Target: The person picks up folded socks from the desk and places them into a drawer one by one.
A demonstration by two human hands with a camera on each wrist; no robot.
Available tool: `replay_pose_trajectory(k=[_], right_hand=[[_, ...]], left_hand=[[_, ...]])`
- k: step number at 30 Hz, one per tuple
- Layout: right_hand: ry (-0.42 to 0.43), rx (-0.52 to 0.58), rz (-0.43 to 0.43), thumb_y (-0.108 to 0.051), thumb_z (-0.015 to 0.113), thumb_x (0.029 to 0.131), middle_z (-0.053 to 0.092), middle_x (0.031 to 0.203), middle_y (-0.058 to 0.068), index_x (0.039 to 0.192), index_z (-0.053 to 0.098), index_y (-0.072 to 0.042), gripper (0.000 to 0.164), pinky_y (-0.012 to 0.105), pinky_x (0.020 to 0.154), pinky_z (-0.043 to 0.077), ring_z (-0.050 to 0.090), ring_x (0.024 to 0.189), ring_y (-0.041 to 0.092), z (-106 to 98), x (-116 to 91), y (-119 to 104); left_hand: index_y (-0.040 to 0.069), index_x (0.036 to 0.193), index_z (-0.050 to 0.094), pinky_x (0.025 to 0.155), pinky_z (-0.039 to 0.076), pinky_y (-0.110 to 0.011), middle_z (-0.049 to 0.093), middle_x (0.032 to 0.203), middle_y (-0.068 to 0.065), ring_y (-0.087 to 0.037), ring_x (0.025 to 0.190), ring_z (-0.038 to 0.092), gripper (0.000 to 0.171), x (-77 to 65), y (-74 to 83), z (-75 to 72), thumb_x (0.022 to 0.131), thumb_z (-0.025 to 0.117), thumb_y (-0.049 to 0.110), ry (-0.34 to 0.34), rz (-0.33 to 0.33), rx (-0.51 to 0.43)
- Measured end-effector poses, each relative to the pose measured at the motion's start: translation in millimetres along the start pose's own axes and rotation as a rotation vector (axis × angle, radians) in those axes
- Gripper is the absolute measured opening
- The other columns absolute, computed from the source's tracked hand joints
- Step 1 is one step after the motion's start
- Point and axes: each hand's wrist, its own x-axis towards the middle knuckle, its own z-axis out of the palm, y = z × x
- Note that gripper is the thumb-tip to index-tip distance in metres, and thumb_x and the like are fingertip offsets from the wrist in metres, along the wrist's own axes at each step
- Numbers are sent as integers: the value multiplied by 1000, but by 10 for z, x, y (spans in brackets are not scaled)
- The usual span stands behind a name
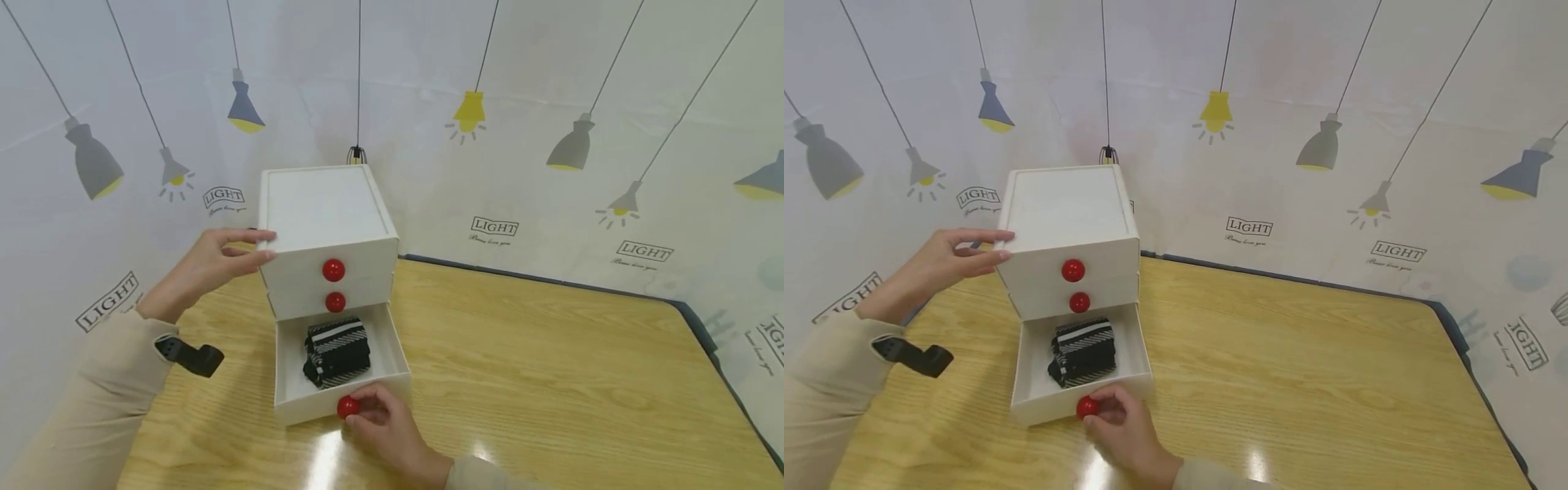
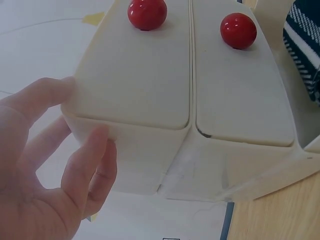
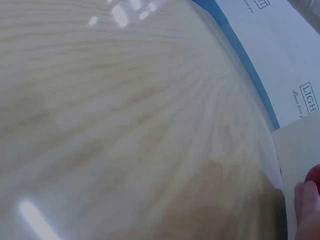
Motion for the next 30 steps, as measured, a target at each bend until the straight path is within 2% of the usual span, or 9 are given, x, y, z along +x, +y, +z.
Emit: replay_pose_trajectory(k=[9, 15, 23, 30], right_hand=[[43, -20, 21, 2, 64, 79, 54, 104, 15, 102, 55, 5, 24, 21, 76, 48, 54, 89, 19, -5, 361, 19], [40, -99, 74, 1, 63, 81, 55, 105, 12, 100, 56, 2, 21, 20, 75, 48, 55, 92, 23, -73, 576, 100], [54, -134, 67, 3, 63, 80, 57, 103, 14, 99, 58, 4, 20, 25, 76, 49, 56, 91, 24, -78, 761, 128], [72, -153, 97, 3, 62, 80, 55, 104, 16, 100, 58, 6, 21, 30, 76, 49, 55, 91, 26, -81, 1000, 180]], left_hand=[[7, 133, 43, 89, 39, -53, 25, 144, -16, -38, 110, 49, 53, 8, -10, -8, 88, 58, 31, 7, -13, 6], [7, 132, 44, 90, 40, -52, 28, 143, -15, -37, 110, 49, 55, -1, 3, 7, 87, 59, 35, 11, -21, 2], [7, 132, 44, 89, 40, -53, 28, 143, -16, -37, 110, 49, 55, 15, -4, -2, 87, 59, 35, 13, -15, -3], [7, 133, 44, 89, 41, -50, 29, 143, -15, -36, 111, 49, 53, 22, -17, -4, 88, 58, 31, -3, -4, -15]])
